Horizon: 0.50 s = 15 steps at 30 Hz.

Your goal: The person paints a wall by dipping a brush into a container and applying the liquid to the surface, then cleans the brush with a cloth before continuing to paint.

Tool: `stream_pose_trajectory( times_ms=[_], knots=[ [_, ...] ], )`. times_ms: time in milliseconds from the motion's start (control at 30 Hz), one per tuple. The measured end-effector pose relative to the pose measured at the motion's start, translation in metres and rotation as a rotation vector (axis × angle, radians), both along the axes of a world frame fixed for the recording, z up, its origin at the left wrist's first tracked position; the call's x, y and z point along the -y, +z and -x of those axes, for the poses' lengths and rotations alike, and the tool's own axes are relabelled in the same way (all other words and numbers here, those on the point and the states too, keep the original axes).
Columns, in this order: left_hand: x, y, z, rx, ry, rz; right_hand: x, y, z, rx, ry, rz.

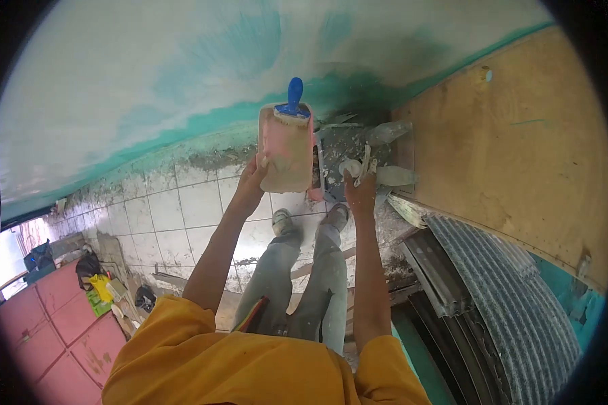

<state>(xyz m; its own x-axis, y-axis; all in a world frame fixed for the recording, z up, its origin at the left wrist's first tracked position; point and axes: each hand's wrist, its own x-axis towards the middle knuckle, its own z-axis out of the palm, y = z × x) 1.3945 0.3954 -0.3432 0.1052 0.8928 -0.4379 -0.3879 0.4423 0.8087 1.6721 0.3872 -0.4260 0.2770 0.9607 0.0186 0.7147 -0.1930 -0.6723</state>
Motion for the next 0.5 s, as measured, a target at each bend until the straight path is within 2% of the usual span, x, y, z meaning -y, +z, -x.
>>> stream_pose_trajectory(
  times_ms=[33, 100, 133, 200, 300, 333, 400, 433, 500],
  knots=[
    [-0.002, 0.007, 0.001, 0.005, -0.001, -0.012, -0.003, 0.015, 0.001, 0.005, -0.001, -0.012],
    [0.0, 0.022, 0.006, 0.064, -0.044, 0.031, -0.005, 0.052, 0.005, -0.331, -0.036, 0.057],
    [0.002, 0.03, 0.009, 0.059, -0.044, 0.029, -0.008, 0.073, 0.013, -0.336, -0.036, 0.055],
    [0.006, 0.048, 0.017, 0.043, -0.058, 0.033, -0.025, 0.121, 0.034, -0.494, 0.101, -0.221],
    [0.009, 0.092, 0.027, 0.007, -0.12, -0.01, -0.061, 0.256, 0.073, -0.31, 0.229, -0.257],
    [0.01, 0.104, 0.03, 0.009, -0.117, -0.018, -0.067, 0.286, 0.08, -0.223, 0.269, -0.257],
    [0.014, 0.125, 0.039, -0.063, -0.183, -0.092, -0.083, 0.304, 0.084, -0.186, 0.359, -0.295],
    [0.015, 0.136, 0.041, -0.08, -0.187, -0.11, -0.091, 0.315, 0.087, -0.148, 0.449, -0.343],
    [0.018, 0.152, 0.046, -0.079, -0.15, -0.121, -0.082, 0.33, 0.092, -0.074, 0.483, -0.323]
  ],
)
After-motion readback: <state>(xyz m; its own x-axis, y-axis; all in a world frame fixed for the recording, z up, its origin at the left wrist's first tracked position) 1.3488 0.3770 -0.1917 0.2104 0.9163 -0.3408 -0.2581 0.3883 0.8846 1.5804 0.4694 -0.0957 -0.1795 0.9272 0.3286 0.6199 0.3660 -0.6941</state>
